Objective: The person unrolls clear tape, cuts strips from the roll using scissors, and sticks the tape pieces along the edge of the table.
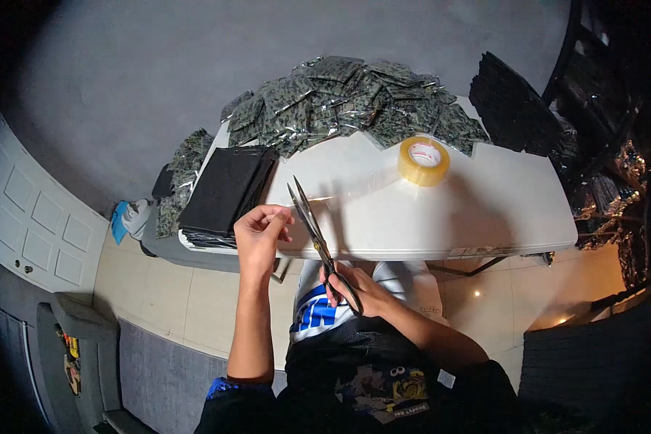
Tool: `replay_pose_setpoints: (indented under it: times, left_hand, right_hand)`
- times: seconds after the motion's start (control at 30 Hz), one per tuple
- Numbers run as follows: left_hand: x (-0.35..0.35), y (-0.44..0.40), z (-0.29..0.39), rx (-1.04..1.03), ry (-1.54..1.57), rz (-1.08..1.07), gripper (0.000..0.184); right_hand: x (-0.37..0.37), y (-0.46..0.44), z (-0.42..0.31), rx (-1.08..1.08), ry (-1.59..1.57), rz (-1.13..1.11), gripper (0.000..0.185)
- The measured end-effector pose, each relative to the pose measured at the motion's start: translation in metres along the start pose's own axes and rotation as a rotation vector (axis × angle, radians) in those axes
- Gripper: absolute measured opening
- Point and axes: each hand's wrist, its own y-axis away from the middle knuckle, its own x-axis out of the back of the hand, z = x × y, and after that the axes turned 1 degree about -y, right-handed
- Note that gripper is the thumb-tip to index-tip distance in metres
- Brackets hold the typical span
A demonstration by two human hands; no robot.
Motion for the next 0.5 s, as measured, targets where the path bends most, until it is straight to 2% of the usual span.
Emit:
replay_pose_setpoints:
  times: [0.5]
  left_hand:
    - [0.001, 0.001, -0.004, -0.017, -0.013, 0.008, 0.010]
  right_hand:
    - [-0.005, 0.001, -0.005, -0.012, -0.012, 0.022, 0.044]
